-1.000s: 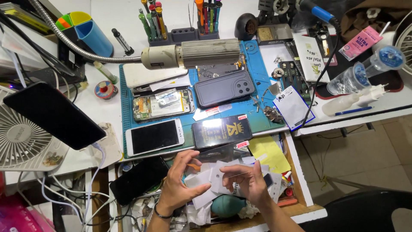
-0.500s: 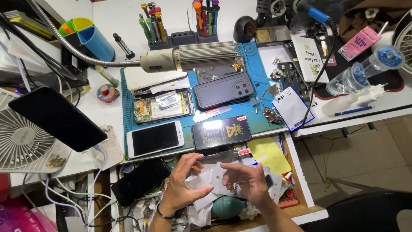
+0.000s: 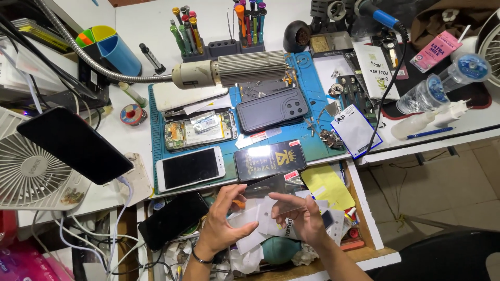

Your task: Unpacking a new screen protector, peeling off the protective film, and carefully applying it to a smartphone screen.

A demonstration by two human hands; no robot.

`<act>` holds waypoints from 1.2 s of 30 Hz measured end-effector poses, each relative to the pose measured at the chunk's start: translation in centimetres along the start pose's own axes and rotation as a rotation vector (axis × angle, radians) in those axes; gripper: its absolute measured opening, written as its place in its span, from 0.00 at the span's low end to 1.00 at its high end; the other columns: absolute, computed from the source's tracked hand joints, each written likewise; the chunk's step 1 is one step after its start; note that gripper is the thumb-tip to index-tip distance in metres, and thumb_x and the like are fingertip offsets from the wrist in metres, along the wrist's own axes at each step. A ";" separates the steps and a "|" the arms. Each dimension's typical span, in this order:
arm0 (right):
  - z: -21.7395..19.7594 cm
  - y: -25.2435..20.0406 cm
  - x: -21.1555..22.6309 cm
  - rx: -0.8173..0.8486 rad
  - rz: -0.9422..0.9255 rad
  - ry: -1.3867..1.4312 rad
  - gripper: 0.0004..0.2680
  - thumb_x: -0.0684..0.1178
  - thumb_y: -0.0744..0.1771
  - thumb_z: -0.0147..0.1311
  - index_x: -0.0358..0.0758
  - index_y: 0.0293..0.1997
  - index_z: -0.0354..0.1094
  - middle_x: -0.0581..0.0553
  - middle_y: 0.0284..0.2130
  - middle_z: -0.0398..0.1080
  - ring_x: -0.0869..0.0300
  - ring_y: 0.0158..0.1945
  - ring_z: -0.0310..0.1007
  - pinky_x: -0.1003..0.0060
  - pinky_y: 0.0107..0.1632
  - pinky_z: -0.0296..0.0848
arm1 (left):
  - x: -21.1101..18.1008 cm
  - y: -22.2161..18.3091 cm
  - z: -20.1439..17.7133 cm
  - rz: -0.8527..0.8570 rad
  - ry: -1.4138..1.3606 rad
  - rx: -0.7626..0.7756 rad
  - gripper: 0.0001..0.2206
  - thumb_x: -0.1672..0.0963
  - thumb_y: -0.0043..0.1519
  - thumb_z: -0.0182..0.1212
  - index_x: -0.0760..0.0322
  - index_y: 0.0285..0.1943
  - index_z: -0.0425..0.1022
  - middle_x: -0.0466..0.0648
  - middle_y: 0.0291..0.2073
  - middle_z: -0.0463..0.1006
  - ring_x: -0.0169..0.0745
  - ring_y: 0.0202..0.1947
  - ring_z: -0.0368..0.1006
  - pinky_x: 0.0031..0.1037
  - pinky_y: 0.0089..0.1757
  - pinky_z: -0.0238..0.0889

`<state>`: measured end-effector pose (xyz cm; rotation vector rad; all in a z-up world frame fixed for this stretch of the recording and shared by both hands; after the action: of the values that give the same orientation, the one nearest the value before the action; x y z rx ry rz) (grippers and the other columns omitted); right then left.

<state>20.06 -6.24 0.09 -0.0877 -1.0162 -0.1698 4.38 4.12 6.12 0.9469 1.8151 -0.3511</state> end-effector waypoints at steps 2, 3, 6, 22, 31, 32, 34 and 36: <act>-0.3 0.0 -0.2 -0.043 0.025 -0.018 0.32 0.72 0.70 0.27 0.31 0.60 0.72 0.37 0.31 0.78 0.55 0.31 0.71 0.61 0.33 0.70 | 0.3 -0.1 -0.1 -0.014 0.007 0.005 0.35 0.53 0.52 0.76 0.59 0.70 0.65 0.50 0.56 0.71 0.36 0.45 0.75 0.25 0.47 0.77; -0.4 0.0 -0.6 -0.050 0.053 -0.020 0.32 0.72 0.70 0.27 0.31 0.60 0.72 0.37 0.31 0.78 0.55 0.31 0.71 0.61 0.33 0.70 | 0.5 -0.1 -0.3 -0.028 0.012 -0.003 0.35 0.53 0.51 0.77 0.59 0.69 0.66 0.49 0.55 0.71 0.35 0.45 0.76 0.25 0.46 0.78; -0.8 0.1 -1.4 -0.078 0.097 -0.031 0.30 0.70 0.70 0.27 0.32 0.61 0.72 0.37 0.31 0.78 0.56 0.30 0.70 0.63 0.31 0.69 | 0.9 -0.2 -0.8 -0.048 0.025 -0.018 0.35 0.54 0.49 0.77 0.59 0.68 0.67 0.48 0.55 0.72 0.34 0.45 0.76 0.24 0.44 0.77; -2.1 0.4 -2.0 -0.199 0.155 -0.149 0.27 0.61 0.71 0.29 0.24 0.56 0.74 0.35 0.29 0.77 0.56 0.27 0.71 0.66 0.28 0.71 | 1.8 -0.3 -1.3 -0.053 0.051 -0.034 0.35 0.53 0.49 0.75 0.58 0.68 0.67 0.47 0.56 0.72 0.35 0.45 0.76 0.27 0.49 0.76; -1.6 0.2 -1.9 -0.149 0.087 -0.001 0.29 0.67 0.71 0.29 0.28 0.59 0.72 0.34 0.30 0.78 0.53 0.29 0.73 0.62 0.30 0.72 | 1.1 -0.2 -1.3 -0.133 -0.068 -0.054 0.35 0.55 0.47 0.76 0.59 0.67 0.69 0.44 0.45 0.75 0.33 0.45 0.76 0.23 0.46 0.76; -1.5 0.1 -1.9 -0.145 0.088 -0.002 0.29 0.67 0.71 0.29 0.28 0.59 0.72 0.34 0.30 0.78 0.53 0.29 0.73 0.62 0.30 0.72 | 1.2 -0.4 -1.0 -0.134 -0.067 -0.058 0.35 0.55 0.47 0.76 0.59 0.67 0.69 0.44 0.45 0.75 0.33 0.45 0.76 0.23 0.46 0.76; -1.0 0.0 -2.1 -0.099 0.119 0.007 0.33 0.73 0.69 0.26 0.30 0.57 0.74 0.36 0.31 0.78 0.54 0.30 0.73 0.62 0.31 0.71 | 2.2 -0.7 0.1 -0.212 -0.433 -0.060 0.33 0.53 0.49 0.74 0.66 0.66 0.70 0.44 0.37 0.75 0.34 0.36 0.75 0.25 0.44 0.75; -0.9 0.2 -2.1 -0.083 0.103 -0.003 0.31 0.71 0.70 0.28 0.30 0.57 0.73 0.36 0.31 0.78 0.54 0.30 0.73 0.62 0.31 0.72 | 2.6 -0.6 1.2 -0.258 -0.625 -0.013 0.37 0.47 0.50 0.71 0.68 0.67 0.69 0.45 0.34 0.72 0.36 0.34 0.75 0.25 0.41 0.70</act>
<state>19.80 -6.02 -2.14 -0.2156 -1.0051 -0.1176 4.25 4.11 3.23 0.5077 1.3521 -0.7090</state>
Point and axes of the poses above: each hand's wrist, its own y-axis towards the middle knuckle, its own z-axis out of the palm, x = y × z, the point moved 9 cm from there along y, towards the middle knuckle
